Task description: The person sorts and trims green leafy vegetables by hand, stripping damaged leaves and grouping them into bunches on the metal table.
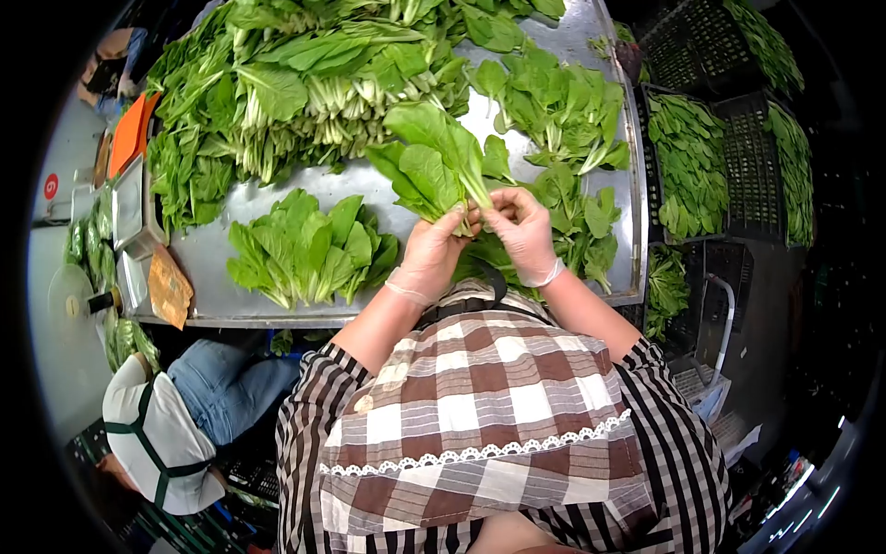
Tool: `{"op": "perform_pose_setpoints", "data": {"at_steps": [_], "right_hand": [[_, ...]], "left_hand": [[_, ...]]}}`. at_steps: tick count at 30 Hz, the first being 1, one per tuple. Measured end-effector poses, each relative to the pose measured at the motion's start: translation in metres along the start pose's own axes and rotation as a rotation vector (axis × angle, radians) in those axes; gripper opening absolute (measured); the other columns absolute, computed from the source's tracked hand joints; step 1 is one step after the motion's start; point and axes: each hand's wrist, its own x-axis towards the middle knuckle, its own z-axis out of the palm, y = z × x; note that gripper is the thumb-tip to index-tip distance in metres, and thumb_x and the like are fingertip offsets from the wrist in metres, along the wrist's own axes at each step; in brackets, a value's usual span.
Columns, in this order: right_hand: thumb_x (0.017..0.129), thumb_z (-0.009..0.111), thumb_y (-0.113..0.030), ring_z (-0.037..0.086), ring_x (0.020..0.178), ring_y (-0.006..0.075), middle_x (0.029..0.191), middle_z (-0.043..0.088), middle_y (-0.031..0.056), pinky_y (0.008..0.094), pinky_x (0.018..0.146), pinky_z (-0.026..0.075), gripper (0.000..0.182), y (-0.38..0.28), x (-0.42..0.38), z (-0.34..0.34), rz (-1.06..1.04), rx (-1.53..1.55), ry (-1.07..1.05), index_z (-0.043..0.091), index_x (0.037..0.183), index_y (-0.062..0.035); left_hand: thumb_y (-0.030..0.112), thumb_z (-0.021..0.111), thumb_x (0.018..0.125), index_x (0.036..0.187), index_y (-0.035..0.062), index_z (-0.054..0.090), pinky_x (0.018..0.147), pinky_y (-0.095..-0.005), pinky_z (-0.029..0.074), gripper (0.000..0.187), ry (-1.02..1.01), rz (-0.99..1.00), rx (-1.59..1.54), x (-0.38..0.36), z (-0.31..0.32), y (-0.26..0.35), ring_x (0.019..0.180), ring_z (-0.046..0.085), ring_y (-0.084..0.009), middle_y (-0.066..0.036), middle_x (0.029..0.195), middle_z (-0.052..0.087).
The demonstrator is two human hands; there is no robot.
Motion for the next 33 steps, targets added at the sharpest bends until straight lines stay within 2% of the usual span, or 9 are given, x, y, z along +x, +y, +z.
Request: {"op": "perform_pose_setpoints", "data": {"at_steps": [2, 10, 13, 16, 17, 21, 24, 29, 33], "right_hand": [[0.084, 0.073, -0.002, 0.061, 0.071, 0.0105, 0.089, 0.055, 0.0037, 0.0245, 0.065, 0.051, 0.014, 0.001, -0.006, 0.008, -0.173, -0.259, -0.043, 0.063, 0.094, -0.0018], [0.072, 0.069, 0.005, 0.061, 0.073, 0.0297, 0.086, 0.056, 0.0128, 0.0359, 0.065, 0.052, 0.022, -0.013, -0.004, 0.008, -0.521, -0.826, -0.140, 0.059, 0.089, -0.0043], [0.075, 0.068, 0.003, 0.062, 0.073, 0.0256, 0.088, 0.059, 0.0105, 0.0347, 0.066, 0.051, 0.018, -0.013, -0.015, 0.009, -0.487, -0.633, -0.055, 0.057, 0.087, -0.0037], [0.080, 0.069, -0.002, 0.061, 0.073, 0.0189, 0.090, 0.061, 0.0064, 0.0307, 0.067, 0.050, 0.015, 0.006, -0.015, 0.003, -0.287, -0.249, -0.081, 0.057, 0.089, -0.0037], [0.086, 0.068, -0.008, 0.059, 0.075, 0.0133, 0.088, 0.059, 0.0032, 0.0261, 0.070, 0.050, 0.014, 0.010, -0.020, 0.002, -0.010, 0.024, -0.021, 0.056, 0.092, -0.0035], [0.090, 0.066, -0.011, 0.058, 0.070, 0.0104, 0.086, 0.061, 0.0041, 0.0239, 0.065, 0.050, 0.014, -0.011, -0.016, -0.001, 0.266, 0.178, 0.029, 0.057, 0.097, -0.0014], [0.091, 0.068, -0.014, 0.059, 0.070, 0.0105, 0.086, 0.063, 0.0043, 0.0239, 0.062, 0.050, 0.018, -0.005, -0.009, -0.011, 0.421, 0.161, -0.136, 0.059, 0.100, -0.0003], [0.091, 0.071, -0.023, 0.060, 0.066, 0.0102, 0.085, 0.065, 0.0049, 0.0232, 0.060, 0.050, 0.026, -0.002, -0.014, -0.010, 0.339, 0.202, -0.139, 0.060, 0.100, -0.0009], [0.089, 0.070, -0.024, 0.062, 0.066, 0.0120, 0.081, 0.066, 0.0075, 0.0260, 0.056, 0.051, 0.024, 0.011, -0.015, -0.019, 0.424, 0.084, -0.087, 0.062, 0.094, -0.0021]], "left_hand": [[0.013, 0.062, 0.094, 0.116, 0.0062, 0.060, 0.087, -0.0350, 0.049, 0.023, -0.011, 0.024, 0.032, -0.001, -0.008, -0.002, 0.096, 0.061, -0.0165, -0.003, 0.108, 0.065], [0.016, 0.068, 0.090, 0.117, 0.0098, 0.060, 0.087, -0.0353, 0.049, 0.029, 0.034, -0.034, 0.120, -0.012, 0.001, 0.008, 0.098, 0.060, -0.0154, -0.001, 0.109, 0.065], [0.018, 0.068, 0.091, 0.118, 0.0088, 0.061, 0.085, -0.0355, 0.050, 0.030, 0.098, -0.022, 0.150, -0.012, 0.012, 0.009, 0.098, 0.061, -0.0158, -0.002, 0.111, 0.065], [0.017, 0.067, 0.092, 0.119, 0.0068, 0.060, 0.085, -0.0357, 0.050, 0.029, 0.107, -0.021, 0.118, -0.010, 0.008, 0.007, 0.098, 0.061, -0.0164, -0.003, 0.112, 0.065], [0.016, 0.066, 0.093, 0.119, 0.0062, 0.060, 0.086, -0.0360, 0.050, 0.029, 0.096, -0.025, 0.111, -0.009, 0.004, 0.006, 0.099, 0.061, -0.0166, -0.003, 0.112, 0.065], [0.015, 0.064, 0.094, 0.119, 0.0045, 0.060, 0.089, -0.0365, 0.048, 0.028, 0.035, -0.018, 0.106, -0.010, 0.007, 0.006, 0.102, 0.060, -0.0174, -0.005, 0.112, 0.065], [0.015, 0.065, 0.093, 0.119, 0.0035, 0.061, 0.089, -0.0363, 0.047, 0.029, -0.020, -0.027, 0.141, -0.006, -0.002, 0.003, 0.103, 0.059, -0.0170, -0.006, 0.112, 0.066], [0.015, 0.067, 0.091, 0.117, 0.0014, 0.060, 0.089, -0.0332, 0.047, 0.030, -0.117, -0.035, 0.275, -0.014, 0.009, 0.009, 0.100, 0.060, -0.0168, -0.007, 0.111, 0.065], [0.015, 0.067, 0.091, 0.119, 0.0012, 0.059, 0.087, -0.0323, 0.048, 0.032, -0.139, -0.032, 0.254, -0.008, 0.001, -0.001, 0.100, 0.061, -0.0171, -0.007, 0.111, 0.065]]}}
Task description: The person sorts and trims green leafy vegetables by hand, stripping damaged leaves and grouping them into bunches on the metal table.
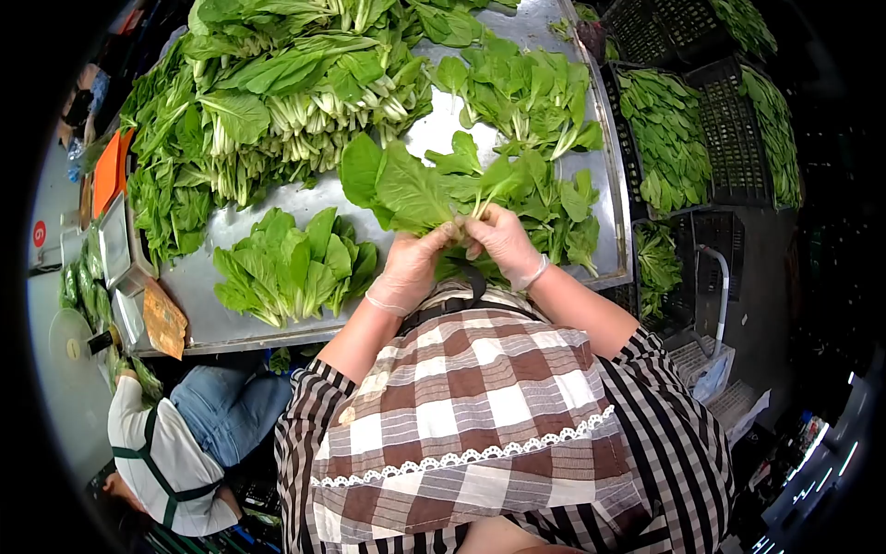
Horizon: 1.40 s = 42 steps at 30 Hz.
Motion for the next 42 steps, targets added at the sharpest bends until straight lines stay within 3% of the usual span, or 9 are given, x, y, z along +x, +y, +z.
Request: {"op": "perform_pose_setpoints", "data": {"at_steps": [5, 9, 11, 14, 17, 22, 28, 33, 42], "right_hand": [[0.083, 0.069, -0.043, 0.068, 0.076, 0.0245, 0.086, 0.073, 0.0150, 0.0390, 0.075, 0.054, 0.041, -0.031, -0.002, -0.051, -0.135, -1.293, -0.195, 0.069, 0.088, -0.0022], [0.080, 0.073, -0.044, 0.069, 0.080, 0.0264, 0.087, 0.072, 0.0148, 0.0367, 0.076, 0.053, 0.040, -0.069, 0.017, -0.091, 0.119, -0.640, 0.339, 0.071, 0.087, -0.0045], [0.076, 0.076, -0.046, 0.068, 0.081, 0.0270, 0.087, 0.072, 0.0148, 0.0370, 0.076, 0.052, 0.042, -0.039, 0.062, -0.153, -0.080, -0.757, 0.669, 0.070, 0.086, -0.0048], [0.073, 0.077, -0.048, 0.067, 0.080, 0.0271, 0.085, 0.071, 0.0145, 0.0378, 0.075, 0.050, 0.045, -0.029, 0.084, -0.174, 0.014, -0.845, 0.802, 0.070, 0.085, -0.0053], [0.069, 0.079, -0.052, 0.065, 0.080, 0.0281, 0.085, 0.071, 0.0145, 0.0382, 0.077, 0.050, 0.051, -0.015, 0.098, -0.185, 0.062, -0.797, 0.748, 0.070, 0.086, -0.0055], [0.084, 0.076, -0.021, 0.053, 0.059, 0.0055, 0.082, 0.068, -0.0011, 0.0213, 0.053, 0.039, 0.019, -0.034, 0.067, -0.150, -0.204, 0.058, 0.648, 0.065, 0.091, -0.0077], [0.094, 0.065, -0.023, 0.054, 0.055, 0.0042, 0.081, 0.067, -0.0008, 0.0183, 0.050, 0.040, 0.017, -0.065, 0.016, -0.092, -0.277, -0.015, 0.422, 0.064, 0.099, -0.0070], [0.099, 0.057, -0.024, 0.055, 0.058, 0.0058, 0.084, 0.065, 0.0026, 0.0184, 0.054, 0.045, 0.028, -0.051, 0.006, -0.056, -0.185, -0.026, -0.027, 0.060, 0.116, -0.0014], [0.103, 0.051, -0.030, 0.054, 0.061, 0.0067, 0.073, 0.058, -0.0016, 0.0195, 0.056, 0.045, 0.027, -0.039, 0.002, -0.012, 0.101, -0.179, -0.545, 0.059, 0.103, -0.0043]], "left_hand": [[0.016, 0.067, 0.092, 0.123, 0.0015, 0.056, 0.089, -0.0352, 0.048, 0.036, 0.044, -0.001, -0.058, -0.005, 0.004, 0.003, 0.104, 0.060, -0.0175, -0.008, 0.114, 0.065], [0.020, 0.065, 0.094, 0.125, 0.0010, 0.055, 0.091, -0.0374, 0.050, 0.038, 0.033, -0.048, -0.085, -0.001, 0.002, 0.004, 0.105, 0.061, -0.0186, -0.009, 0.117, 0.065], [0.021, 0.064, 0.094, 0.124, 0.0005, 0.055, 0.092, -0.0383, 0.051, 0.038, 0.021, -0.075, -0.077, -0.003, 0.011, 0.011, 0.103, 0.062, -0.0188, -0.010, 0.118, 0.064], [0.024, 0.063, 0.095, 0.122, -0.0005, 0.055, 0.093, -0.0397, 0.053, 0.037, 0.009, -0.124, -0.030, -0.004, 0.013, 0.014, 0.097, 0.064, -0.0179, -0.010, 0.114, 0.065], [0.023, 0.063, 0.095, 0.126, 0.0014, 0.053, 0.094, -0.0390, 0.052, 0.039, -0.046, -0.107, -0.069, -0.001, 0.000, 0.006, 0.097, 0.062, -0.0159, -0.006, 0.106, 0.065], [0.020, 0.064, 0.095, 0.131, 0.0066, 0.050, 0.093, -0.0371, 0.049, 0.041, -0.037, -0.078, -0.129, 0.001, 0.005, 0.009, 0.094, 0.059, -0.0130, 0.000, 0.098, 0.061], [0.017, 0.066, 0.094, 0.128, 0.0075, 0.053, 0.091, -0.0356, 0.049, 0.038, 0.016, -0.091, -0.141, 0.006, 0.007, 0.007, 0.093, 0.059, -0.0128, 0.000, 0.096, 0.061], [0.014, 0.067, 0.092, 0.123, 0.0062, 0.056, 0.090, -0.0339, 0.049, 0.034, 0.042, -0.073, -0.167, 0.004, 0.006, 0.008, 0.093, 0.059, -0.0134, -0.002, 0.100, 0.063], [0.020, 0.067, 0.092, 0.109, 0.0036, 0.063, 0.084, -0.0321, 0.047, 0.024, -0.053, 0.002, -0.116, -0.004, -0.004, 0.005, 0.089, 0.060, -0.0158, -0.004, 0.097, 0.066]]}}
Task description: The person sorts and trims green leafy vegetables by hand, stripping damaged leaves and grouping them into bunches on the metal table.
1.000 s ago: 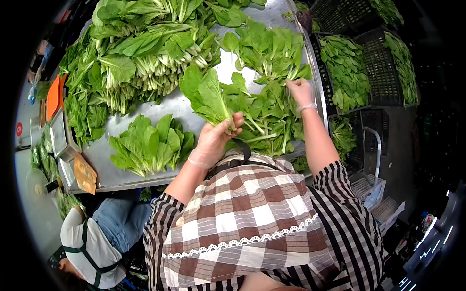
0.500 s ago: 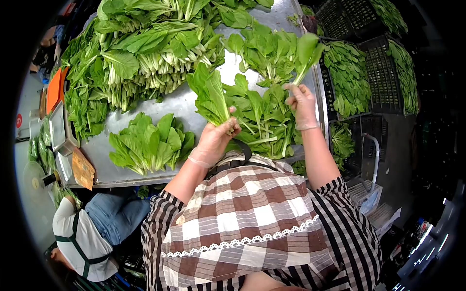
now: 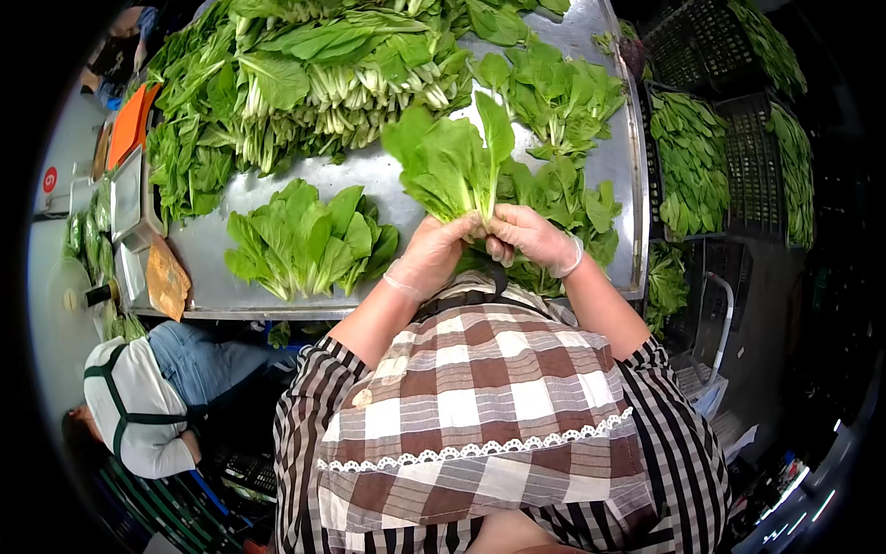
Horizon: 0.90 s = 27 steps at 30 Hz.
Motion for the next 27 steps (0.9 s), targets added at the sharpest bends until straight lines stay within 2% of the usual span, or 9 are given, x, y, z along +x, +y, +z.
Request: {"op": "perform_pose_setpoints", "data": {"at_steps": [2, 6, 9, 12, 15, 18, 23, 25, 27], "right_hand": [[0.103, 0.050, -0.032, 0.055, 0.061, 0.0075, 0.071, 0.058, -0.0013, 0.0196, 0.057, 0.045, 0.029, 0.003, 0.001, -0.002, 0.020, 0.064, -0.051, 0.059, 0.102, -0.0043], [0.102, 0.052, -0.033, 0.056, 0.060, 0.0093, 0.069, 0.059, 0.0000, 0.0208, 0.056, 0.046, 0.031, 0.010, 0.002, -0.008, 0.055, 0.154, -0.105, 0.060, 0.097, -0.0037], [0.098, 0.061, -0.031, 0.058, 0.060, 0.0096, 0.070, 0.061, 0.0013, 0.0219, 0.055, 0.046, 0.028, 0.012, 0.004, -0.001, 0.111, 0.054, 0.039, 0.061, 0.094, -0.0028], [0.091, 0.071, -0.024, 0.058, 0.060, 0.0083, 0.071, 0.063, 0.0022, 0.0216, 0.054, 0.046, 0.023, 0.014, 0.003, 0.013, -0.033, 0.021, 0.333, 0.063, 0.091, -0.0021], [0.087, 0.075, -0.017, 0.056, 0.061, 0.0065, 0.071, 0.063, 0.0020, 0.0206, 0.055, 0.046, 0.019, 0.016, 0.003, 0.015, -0.130, 0.007, 0.367, 0.064, 0.090, -0.0028], [0.085, 0.076, -0.013, 0.058, 0.064, 0.0073, 0.074, 0.066, 0.0043, 0.0220, 0.058, 0.048, 0.017, 0.025, 0.006, 0.017, -0.157, -0.096, 0.424, 0.067, 0.091, -0.0004], [0.085, 0.071, -0.011, 0.064, 0.070, 0.0133, 0.082, 0.071, 0.0096, 0.0271, 0.064, 0.052, 0.019, 0.014, 0.004, 0.026, -0.283, -0.624, 0.506, 0.069, 0.097, 0.0044], [0.088, 0.067, -0.009, 0.064, 0.070, 0.0135, 0.082, 0.070, 0.0109, 0.0269, 0.065, 0.052, 0.016, 0.021, 0.011, 0.022, -0.201, -0.413, 0.469, 0.068, 0.095, 0.0048], [0.093, 0.064, -0.008, 0.062, 0.068, 0.0135, 0.081, 0.068, 0.0100, 0.0272, 0.064, 0.051, 0.017, 0.022, 0.015, 0.035, -0.181, -0.128, 0.471, 0.064, 0.100, 0.0075]], "left_hand": [[0.020, 0.067, 0.092, 0.101, 0.0034, 0.066, 0.082, -0.0313, 0.047, 0.019, 0.033, 0.007, 0.006, 0.001, 0.000, -0.003, 0.084, 0.061, -0.0159, -0.004, 0.091, 0.068], [0.018, 0.068, 0.090, 0.105, 0.0024, 0.066, 0.083, -0.0314, 0.047, 0.022, -0.024, -0.015, 0.005, 0.000, -0.002, -0.001, 0.087, 0.062, -0.0160, -0.005, 0.095, 0.068], [0.016, 0.070, 0.089, 0.109, 0.0018, 0.065, 0.085, -0.0315, 0.047, 0.025, 0.013, -0.036, -0.002, 0.000, 0.000, 0.001, 0.090, 0.062, -0.0162, -0.006, 0.099, 0.069], [0.013, 0.071, 0.087, 0.113, 0.0012, 0.064, 0.087, -0.0320, 0.048, 0.029, 0.109, -0.005, 0.008, 0.000, 0.000, -0.002, 0.094, 0.062, -0.0166, -0.006, 0.103, 0.068], [0.012, 0.072, 0.086, 0.115, 0.0012, 0.063, 0.089, -0.0321, 0.048, 0.033, 0.166, 0.016, 0.042, 0.002, -0.001, -0.005, 0.098, 0.063, -0.0169, -0.006, 0.106, 0.068], [0.011, 0.073, 0.085, 0.117, 0.0015, 0.062, 0.090, -0.0317, 0.048, 0.035, 0.176, -0.011, 0.047, 0.003, 0.001, -0.007, 0.100, 0.063, -0.0170, -0.006, 0.107, 0.068], [0.012, 0.072, 0.086, 0.116, 0.0019, 0.064, 0.090, -0.0314, 0.049, 0.033, 0.119, -0.017, 0.014, 0.003, 0.005, -0.005, 0.098, 0.063, -0.0171, -0.006, 0.107, 0.068], [0.011, 0.070, 0.087, 0.114, 0.0013, 0.064, 0.078, -0.0307, 0.053, 0.030, 0.151, 0.148, 0.080, 0.004, 0.012, 0.001, 0.088, 0.065, -0.0168, -0.007, 0.105, 0.068], [0.010, 0.070, 0.087, 0.112, 0.0005, 0.063, 0.064, -0.0293, 0.053, 0.028, 0.091, 0.045, 0.044, -0.003, 0.010, 0.011, 0.077, 0.064, -0.0162, -0.008, 0.101, 0.068]]}}
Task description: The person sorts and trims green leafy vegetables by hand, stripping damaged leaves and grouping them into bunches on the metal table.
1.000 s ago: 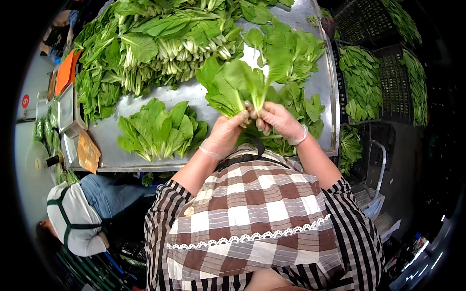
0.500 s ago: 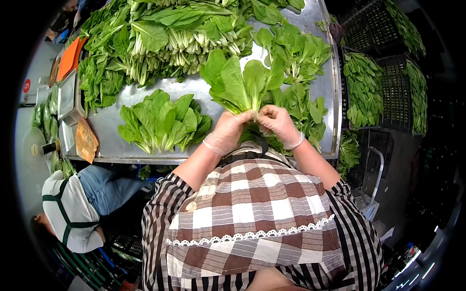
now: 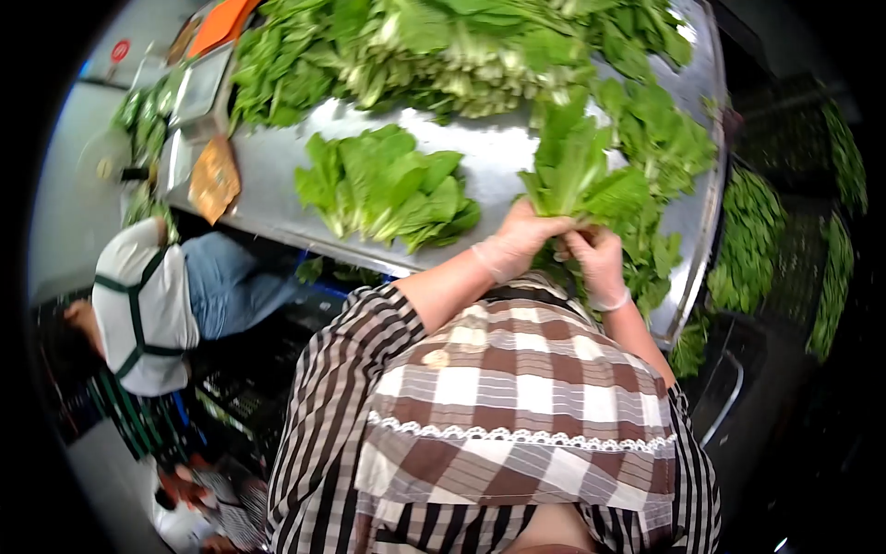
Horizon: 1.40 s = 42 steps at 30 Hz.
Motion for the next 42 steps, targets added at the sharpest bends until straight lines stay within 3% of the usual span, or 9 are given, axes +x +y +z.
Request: {"op": "perform_pose_setpoints", "data": {"at_steps": [4, 7, 11, 19, 26, 34, 37, 40, 42], "right_hand": [[0.094, 0.065, -0.011, 0.059, 0.066, 0.0136, 0.079, 0.064, 0.0071, 0.0267, 0.062, 0.049, 0.017, 0.006, 0.003, 0.011, 0.036, 0.340, 0.045, 0.063, 0.102, 0.0031], [0.095, 0.064, -0.013, 0.058, 0.065, 0.0129, 0.078, 0.063, 0.0065, 0.0263, 0.061, 0.049, 0.014, 0.000, 0.003, 0.021, 0.085, 0.360, 0.095, 0.063, 0.100, 0.0010], [0.095, 0.064, -0.012, 0.058, 0.065, 0.0126, 0.078, 0.064, 0.0066, 0.0261, 0.062, 0.049, 0.014, 0.001, 0.007, 0.022, 0.127, 0.329, 0.020, 0.064, 0.099, 0.0009], [0.095, 0.063, -0.014, 0.059, 0.066, 0.0106, 0.078, 0.065, 0.0052, 0.0247, 0.063, 0.049, 0.017, 0.023, 0.005, -0.007, 0.147, 0.009, -0.078, 0.066, 0.098, 0.0016], [0.092, 0.064, -0.018, 0.060, 0.059, 0.0108, 0.071, 0.066, 0.0069, 0.0253, 0.056, 0.048, 0.022, 0.028, 0.006, -0.031, 0.202, -0.360, -0.119, 0.067, 0.088, 0.0031], [0.083, 0.070, -0.029, 0.064, 0.058, 0.0205, 0.067, 0.067, 0.0119, 0.0343, 0.058, 0.049, 0.027, 0.007, -0.005, -0.041, 0.185, -0.909, -0.173, 0.070, 0.077, -0.0026], [0.079, 0.073, -0.038, 0.066, 0.064, 0.0267, 0.068, 0.068, 0.0125, 0.0390, 0.063, 0.051, 0.032, 0.014, -0.007, -0.064, 0.105, -1.065, -0.179, 0.072, 0.078, -0.0057], [0.078, 0.074, -0.038, 0.066, 0.064, 0.0271, 0.070, 0.068, 0.0132, 0.0389, 0.063, 0.051, 0.032, 0.005, -0.002, -0.066, 0.102, -1.002, -0.107, 0.072, 0.079, -0.0064], [0.079, 0.073, -0.036, 0.066, 0.063, 0.0263, 0.070, 0.068, 0.0132, 0.0375, 0.062, 0.051, 0.029, 0.002, 0.003, -0.069, 0.007, -0.843, 0.101, 0.072, 0.080, -0.0065]], "left_hand": [[0.002, 0.065, 0.084, 0.105, -0.0012, 0.062, 0.054, -0.0295, 0.051, 0.022, 0.108, 0.091, -0.102, 0.000, -0.001, -0.001, 0.068, 0.061, -0.0149, -0.008, 0.089, 0.067], [0.002, 0.066, 0.084, 0.117, -0.0003, 0.059, 0.083, -0.0343, 0.052, 0.033, 0.114, 0.167, -0.052, -0.015, -0.005, 0.009, 0.095, 0.063, -0.0197, -0.008, 0.104, 0.067], [0.002, 0.068, 0.084, 0.123, -0.0024, 0.056, 0.093, -0.0346, 0.048, 0.041, 0.155, 0.331, -0.200, -0.033, -0.021, 0.013, 0.105, 0.061, -0.0191, -0.010, 0.113, 0.065], [0.016, 0.076, 0.083, 0.122, -0.0014, 0.057, 0.096, -0.0320, 0.049, 0.047, 0.713, 0.645, 0.331, -0.134, -0.125, 0.105, 0.100, 0.063, -0.0173, -0.007, 0.110, 0.066], [0.014, 0.072, 0.079, 0.128, -0.0015, 0.048, 0.089, -0.0371, 0.049, 0.057, 0.970, 0.285, 0.890, -0.166, -0.316, 0.056, 0.103, 0.064, -0.0296, -0.017, 0.111, 0.066], [0.035, 0.081, 0.072, 0.119, 0.0008, 0.058, 0.088, -0.0476, 0.050, 0.063, 1.197, 0.026, 1.755, -0.168, -0.250, 0.093, 0.103, 0.061, -0.0409, -0.024, 0.108, 0.065], [0.027, 0.083, 0.073, 0.130, 0.0015, 0.053, 0.086, -0.0430, 0.051, 0.069, 1.237, 0.419, 1.793, -0.166, -0.279, 0.078, 0.101, 0.062, -0.0349, -0.021, 0.118, 0.059], [0.020, 0.083, 0.073, 0.136, -0.0014, 0.048, 0.073, -0.0348, 0.051, 0.075, 1.238, 0.101, 1.310, -0.146, -0.282, 0.084, 0.077, 0.063, -0.0210, -0.009, 0.083, 0.064], [0.018, 0.082, 0.073, 0.137, -0.0024, 0.047, 0.069, -0.0349, 0.051, 0.076, 1.277, 0.141, 1.393, -0.135, -0.303, 0.079, 0.067, 0.059, -0.0188, -0.004, 0.070, 0.060]]}}
